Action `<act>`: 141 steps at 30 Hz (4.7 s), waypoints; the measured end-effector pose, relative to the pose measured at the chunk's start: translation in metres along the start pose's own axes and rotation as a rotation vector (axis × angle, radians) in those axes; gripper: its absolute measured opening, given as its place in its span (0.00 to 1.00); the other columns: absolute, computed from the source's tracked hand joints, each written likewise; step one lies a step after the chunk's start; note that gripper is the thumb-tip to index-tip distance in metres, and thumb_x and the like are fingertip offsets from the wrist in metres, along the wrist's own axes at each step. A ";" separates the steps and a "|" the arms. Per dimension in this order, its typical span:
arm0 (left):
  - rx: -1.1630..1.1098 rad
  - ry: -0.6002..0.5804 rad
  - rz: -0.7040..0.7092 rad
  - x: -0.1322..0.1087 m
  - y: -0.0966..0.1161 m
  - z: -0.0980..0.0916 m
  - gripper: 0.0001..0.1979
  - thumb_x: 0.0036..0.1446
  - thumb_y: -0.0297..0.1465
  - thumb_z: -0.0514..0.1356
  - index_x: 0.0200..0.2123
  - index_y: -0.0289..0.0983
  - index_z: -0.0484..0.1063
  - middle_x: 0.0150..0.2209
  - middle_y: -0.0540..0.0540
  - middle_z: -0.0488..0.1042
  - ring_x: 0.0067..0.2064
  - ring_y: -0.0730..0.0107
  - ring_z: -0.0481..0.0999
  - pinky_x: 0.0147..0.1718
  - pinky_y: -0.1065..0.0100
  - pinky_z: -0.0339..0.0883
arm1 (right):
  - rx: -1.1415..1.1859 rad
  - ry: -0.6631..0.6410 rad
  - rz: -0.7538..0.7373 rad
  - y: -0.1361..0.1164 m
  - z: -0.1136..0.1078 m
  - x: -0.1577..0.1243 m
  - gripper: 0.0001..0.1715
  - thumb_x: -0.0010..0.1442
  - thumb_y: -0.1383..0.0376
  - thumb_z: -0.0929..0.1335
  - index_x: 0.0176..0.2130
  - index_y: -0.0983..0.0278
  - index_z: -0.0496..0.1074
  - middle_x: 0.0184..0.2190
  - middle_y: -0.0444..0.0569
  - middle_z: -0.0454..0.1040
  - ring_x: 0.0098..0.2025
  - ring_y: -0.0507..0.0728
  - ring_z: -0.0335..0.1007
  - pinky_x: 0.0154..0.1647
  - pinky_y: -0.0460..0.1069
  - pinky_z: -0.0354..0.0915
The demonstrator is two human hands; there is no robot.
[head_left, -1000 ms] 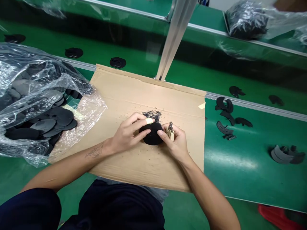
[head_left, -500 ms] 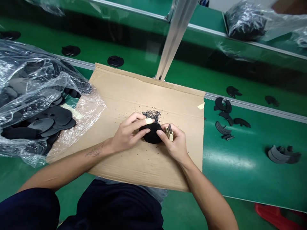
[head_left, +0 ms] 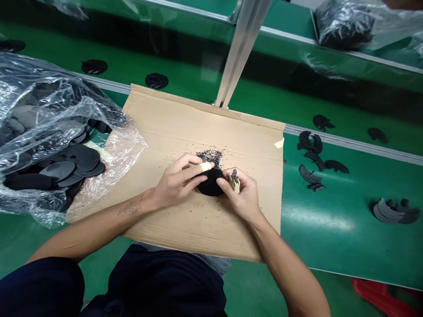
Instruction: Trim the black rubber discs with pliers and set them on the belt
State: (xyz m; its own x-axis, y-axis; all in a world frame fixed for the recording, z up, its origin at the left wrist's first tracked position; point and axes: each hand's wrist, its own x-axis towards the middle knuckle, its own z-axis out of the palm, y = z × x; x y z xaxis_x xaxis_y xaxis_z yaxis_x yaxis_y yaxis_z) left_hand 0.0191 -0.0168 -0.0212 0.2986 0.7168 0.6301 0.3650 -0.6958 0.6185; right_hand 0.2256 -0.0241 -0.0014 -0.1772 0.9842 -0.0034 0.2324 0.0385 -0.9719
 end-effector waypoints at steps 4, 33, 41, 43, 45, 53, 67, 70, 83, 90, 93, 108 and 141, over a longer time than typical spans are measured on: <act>-0.046 0.004 -0.085 0.000 0.000 0.000 0.16 0.67 0.32 0.63 0.58 0.39 0.74 0.44 0.43 0.76 0.42 0.69 0.77 0.40 0.67 0.77 | -0.040 0.026 -0.067 -0.001 0.001 -0.002 0.21 0.63 0.48 0.71 0.32 0.61 0.69 0.26 0.42 0.65 0.28 0.52 0.59 0.32 0.49 0.61; -0.213 -0.093 0.033 0.008 -0.003 -0.006 0.12 0.68 0.33 0.63 0.51 0.34 0.78 0.42 0.39 0.83 0.43 0.68 0.83 0.41 0.68 0.79 | -0.408 -0.020 -0.751 0.014 -0.005 0.002 0.06 0.65 0.71 0.69 0.40 0.61 0.72 0.31 0.47 0.76 0.30 0.54 0.68 0.32 0.52 0.64; -0.140 -0.090 0.026 0.006 0.000 -0.007 0.10 0.68 0.33 0.63 0.48 0.35 0.79 0.37 0.43 0.83 0.38 0.69 0.82 0.36 0.69 0.77 | -0.463 -0.049 -0.735 0.015 -0.006 0.001 0.07 0.64 0.72 0.69 0.42 0.61 0.72 0.33 0.47 0.78 0.31 0.54 0.68 0.33 0.52 0.63; -0.141 -0.072 0.032 0.006 0.001 -0.008 0.10 0.66 0.33 0.65 0.47 0.35 0.79 0.35 0.44 0.83 0.36 0.70 0.82 0.34 0.69 0.77 | -0.458 -0.057 -0.735 0.015 -0.006 0.001 0.07 0.64 0.72 0.68 0.42 0.61 0.72 0.33 0.48 0.79 0.31 0.54 0.70 0.33 0.52 0.64; -0.137 -0.043 0.038 0.006 0.001 -0.008 0.10 0.63 0.33 0.68 0.46 0.36 0.79 0.32 0.45 0.83 0.33 0.71 0.82 0.32 0.70 0.76 | -0.450 -0.070 -0.735 0.015 -0.006 0.001 0.08 0.65 0.73 0.66 0.42 0.61 0.72 0.34 0.48 0.79 0.32 0.55 0.70 0.34 0.53 0.64; -0.172 -0.055 0.103 0.005 -0.002 -0.006 0.10 0.66 0.31 0.65 0.49 0.35 0.78 0.38 0.42 0.84 0.40 0.67 0.83 0.41 0.65 0.79 | -0.497 -0.062 -0.780 0.016 -0.009 0.000 0.11 0.64 0.73 0.65 0.44 0.62 0.73 0.35 0.49 0.80 0.30 0.54 0.68 0.33 0.53 0.63; -0.365 -0.141 -0.147 0.004 0.006 -0.007 0.15 0.66 0.36 0.65 0.52 0.36 0.76 0.46 0.40 0.83 0.46 0.66 0.84 0.46 0.64 0.81 | -0.339 -0.005 -0.770 0.016 -0.004 0.000 0.04 0.65 0.70 0.69 0.40 0.60 0.72 0.31 0.48 0.79 0.33 0.56 0.75 0.34 0.53 0.68; -0.384 -0.130 -0.214 0.004 0.007 -0.006 0.10 0.66 0.33 0.64 0.48 0.36 0.77 0.42 0.42 0.83 0.42 0.69 0.84 0.43 0.68 0.80 | -0.274 -0.037 -0.625 0.011 -0.007 0.001 0.01 0.66 0.65 0.69 0.41 0.61 0.73 0.33 0.50 0.78 0.33 0.56 0.74 0.34 0.53 0.69; -0.194 -0.092 0.017 0.006 -0.005 -0.008 0.08 0.63 0.32 0.68 0.44 0.36 0.79 0.36 0.45 0.82 0.37 0.70 0.80 0.37 0.68 0.75 | -0.725 -0.068 -0.586 0.020 -0.013 0.007 0.10 0.65 0.68 0.65 0.46 0.61 0.73 0.33 0.50 0.74 0.35 0.59 0.67 0.36 0.54 0.63; -0.208 -0.109 0.024 0.006 -0.006 -0.008 0.07 0.64 0.33 0.67 0.44 0.37 0.79 0.37 0.45 0.83 0.37 0.70 0.80 0.37 0.67 0.75 | -0.728 -0.080 -0.571 0.019 -0.014 0.006 0.13 0.65 0.69 0.65 0.47 0.62 0.75 0.32 0.50 0.74 0.34 0.59 0.65 0.34 0.53 0.60; -0.228 -0.109 0.023 0.005 -0.006 -0.007 0.07 0.64 0.32 0.67 0.44 0.38 0.80 0.37 0.45 0.83 0.37 0.71 0.80 0.37 0.67 0.75 | -0.746 -0.070 -0.585 0.019 -0.014 0.005 0.14 0.65 0.69 0.65 0.49 0.62 0.75 0.31 0.49 0.73 0.33 0.59 0.65 0.33 0.53 0.59; -0.284 -0.087 0.068 0.007 -0.004 -0.003 0.06 0.65 0.32 0.66 0.43 0.38 0.81 0.35 0.44 0.84 0.36 0.70 0.81 0.36 0.66 0.75 | -0.716 -0.120 -0.525 0.021 -0.011 -0.001 0.13 0.64 0.71 0.63 0.43 0.63 0.77 0.30 0.49 0.79 0.31 0.56 0.73 0.33 0.49 0.64; -0.214 0.168 -0.278 0.008 -0.010 -0.007 0.09 0.63 0.32 0.66 0.46 0.37 0.76 0.41 0.46 0.79 0.41 0.70 0.79 0.40 0.68 0.76 | -0.849 0.123 -0.595 0.015 -0.017 0.011 0.14 0.68 0.62 0.68 0.52 0.60 0.68 0.46 0.55 0.72 0.50 0.65 0.67 0.49 0.59 0.65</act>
State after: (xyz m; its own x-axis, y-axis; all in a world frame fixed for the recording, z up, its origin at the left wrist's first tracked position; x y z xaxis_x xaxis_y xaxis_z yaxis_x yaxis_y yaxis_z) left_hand 0.0120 -0.0044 -0.0191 0.0596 0.8744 0.4816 0.2140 -0.4824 0.8494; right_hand 0.2438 -0.0097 -0.0123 -0.3958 0.7753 0.4922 0.7436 0.5851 -0.3237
